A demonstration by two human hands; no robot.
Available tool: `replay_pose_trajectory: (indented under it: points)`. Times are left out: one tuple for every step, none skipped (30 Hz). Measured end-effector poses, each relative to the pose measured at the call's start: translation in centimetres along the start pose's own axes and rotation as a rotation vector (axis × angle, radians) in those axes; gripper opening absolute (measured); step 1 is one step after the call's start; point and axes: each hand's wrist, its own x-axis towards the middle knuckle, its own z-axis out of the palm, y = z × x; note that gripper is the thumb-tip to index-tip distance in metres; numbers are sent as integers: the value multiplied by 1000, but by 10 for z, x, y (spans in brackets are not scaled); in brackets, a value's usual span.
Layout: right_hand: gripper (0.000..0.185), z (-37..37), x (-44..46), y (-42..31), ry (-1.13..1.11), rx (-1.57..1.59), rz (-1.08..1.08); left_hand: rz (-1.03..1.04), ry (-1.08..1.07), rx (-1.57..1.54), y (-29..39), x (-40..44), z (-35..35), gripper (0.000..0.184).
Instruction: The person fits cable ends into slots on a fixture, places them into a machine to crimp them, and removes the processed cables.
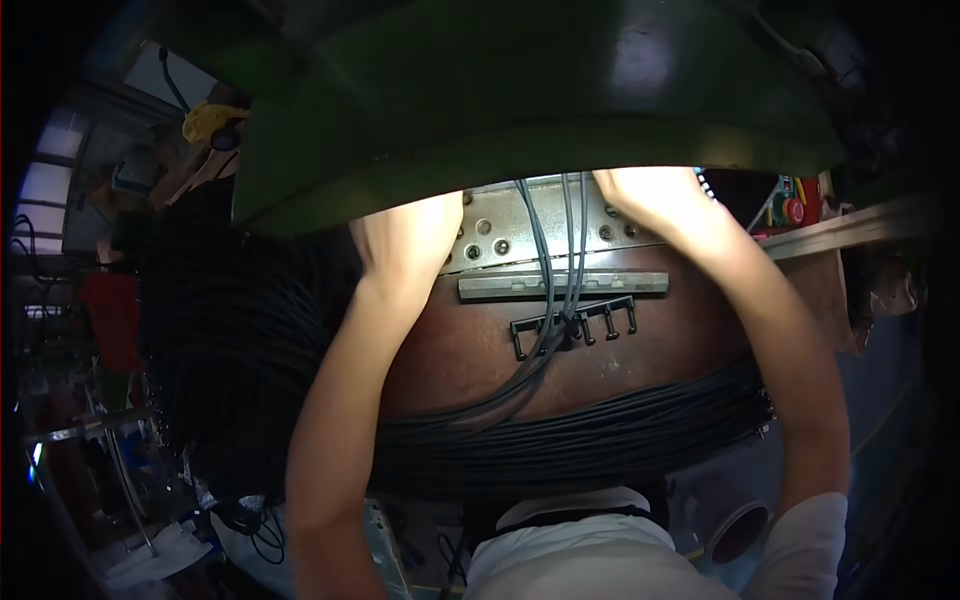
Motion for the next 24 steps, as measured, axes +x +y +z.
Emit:
replay_pose_trajectory:
  points:
    - [18, 0, -6, -2, -5, -30, -31, 154, 77, 241, 1, -3, 2, 13]
    - [18, 1, -11, -1, -18, -57, -44, 256, 104, 183, -3, -4, 17, 12]
    - [18, 2, -11, 1, -27, -79, -58, 360, 143, 127, -7, 0, 31, 12]
    - [18, 1, -9, 3, -64, -59, -54, 364, 154, 174, -19, 0, 32, 13]
    - [17, -3, -6, 7, -101, -45, -45, 394, 170, 56, -24, 7, 33, 12]
    - [15, -4, -5, 7, -136, -95, -27, 456, 194, 91, -26, 9, 35, 11]
    - [13, -6, -5, 7, -171, -146, -10, 514, 212, 125, -27, 7, 37, 11]
    - [13, -6, -3, 9, -220, -109, 45, 502, 202, 104, -23, 8, 36, 11]
    - [13, -4, -1, 10, -268, -71, 99, 491, 193, 85, -19, 8, 36, 11]
    - [16, 4, -7, 18, -105, -109, 17, 482, 180, 141, -21, 6, 38, 13]
    - [18, 8, -10, 24, -52, -52, 14, 490, 193, 173, -20, 4, 39, 14]
    - [19, 11, -11, 29, 0, 5, 12, 499, 205, 205, -19, 3, 39, 16]
    - [21, 12, -13, 31, -27, 53, 61, 508, 223, 242, -17, 3, 38, 17]
    - [22, 8, -11, 29, -52, 99, 112, 461, 181, 226, -16, 2, 38, 18]
    - [23, 4, -8, 26, -75, 144, 164, 417, 139, 210, -13, 1, 38, 18]
    - [23, -3, -6, 26, -179, 203, 216, 375, 99, 195, -11, 1, 37, 19]
    - [24, -9, -4, 24, -283, 263, 267, 389, 132, 167, -9, 1, 34, 23]
    - [25, -11, -3, 22, -301, 290, 434, 340, 51, 140, -10, -1, 29, 30]
    - [26, -23, -7, 18, -273, 327, 409, 290, -26, 114, -12, -4, 21, 37]
    - [28, -41, -18, 9, -248, 364, 382, 199, -18, 125, -10, -13, 8, 43]
    - [32, -60, -43, 3, -23, 330, 259, 103, -15, 131, -5, -29, -9, 49]
    - [38, -100, -55, -13, -27, 305, 255, -44, 5, -114, 5, -49, -33, 52]
    - [32, -132, -81, -16, -17, 294, 274, -192, 24, -358, 18, -73, -62, 54]
    - [29, -152, -167, -5, 98, 216, 500, -406, -193, -860, 30, -106, -93, 58]
